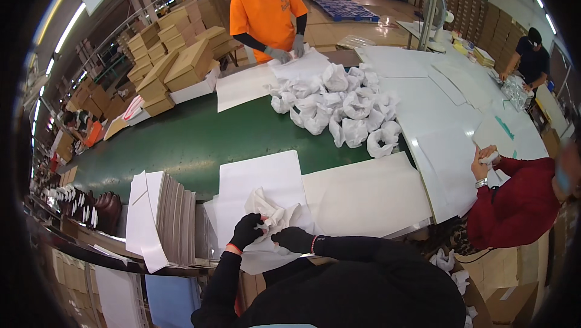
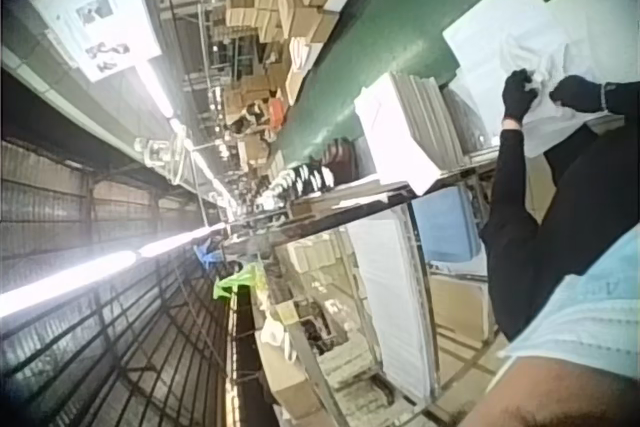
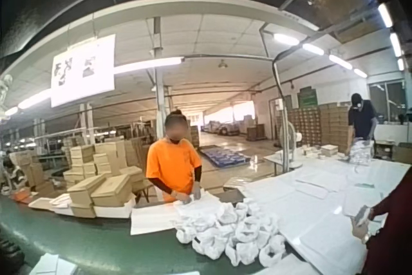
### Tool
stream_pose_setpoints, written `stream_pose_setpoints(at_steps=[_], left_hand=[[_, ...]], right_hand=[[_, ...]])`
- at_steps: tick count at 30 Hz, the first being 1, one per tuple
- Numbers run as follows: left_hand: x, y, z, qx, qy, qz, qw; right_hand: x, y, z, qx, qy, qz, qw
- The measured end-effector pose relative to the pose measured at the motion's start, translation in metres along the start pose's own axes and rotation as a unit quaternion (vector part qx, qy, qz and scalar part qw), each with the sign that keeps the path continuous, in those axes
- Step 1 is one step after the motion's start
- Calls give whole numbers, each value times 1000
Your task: The person wraps small white items in white paper sheets on a green table. They fold the paper around the items and place the wrapped packages into a cardboard box. The person also gathers loose white paper scraps from the table and places them into the box.
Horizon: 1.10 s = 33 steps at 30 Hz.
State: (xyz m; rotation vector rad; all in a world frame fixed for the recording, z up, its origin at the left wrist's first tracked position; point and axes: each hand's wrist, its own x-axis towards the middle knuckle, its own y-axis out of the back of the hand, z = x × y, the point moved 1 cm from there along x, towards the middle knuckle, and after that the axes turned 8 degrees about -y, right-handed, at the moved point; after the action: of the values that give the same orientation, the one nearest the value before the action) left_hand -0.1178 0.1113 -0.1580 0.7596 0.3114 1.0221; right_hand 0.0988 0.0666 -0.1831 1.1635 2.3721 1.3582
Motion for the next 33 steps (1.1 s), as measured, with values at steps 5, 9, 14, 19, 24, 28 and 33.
stream_pose_setpoints(at_steps=[5,9,14,19,24,28,33], left_hand=[[2,-1,10,-12,5,5,1000],[-5,-1,0,0,10,6,1000],[2,-2,-6,-21,13,-6,1000],[-1,-2,3,8,-3,3,1000],[-6,5,23,74,-39,7,996],[-4,6,28,84,-93,5,992],[-17,-3,32,72,-63,-24,995]], right_hand=[[-6,-4,8,-63,-81,-92,990],[2,28,-16,-24,-104,-137,985],[7,25,1,-64,-67,-119,989],[8,6,17,-123,20,-75,989],[0,7,7,-24,-14,-29,999],[-13,9,14,-31,124,-33,991],[-17,28,1,-54,54,38,996]])
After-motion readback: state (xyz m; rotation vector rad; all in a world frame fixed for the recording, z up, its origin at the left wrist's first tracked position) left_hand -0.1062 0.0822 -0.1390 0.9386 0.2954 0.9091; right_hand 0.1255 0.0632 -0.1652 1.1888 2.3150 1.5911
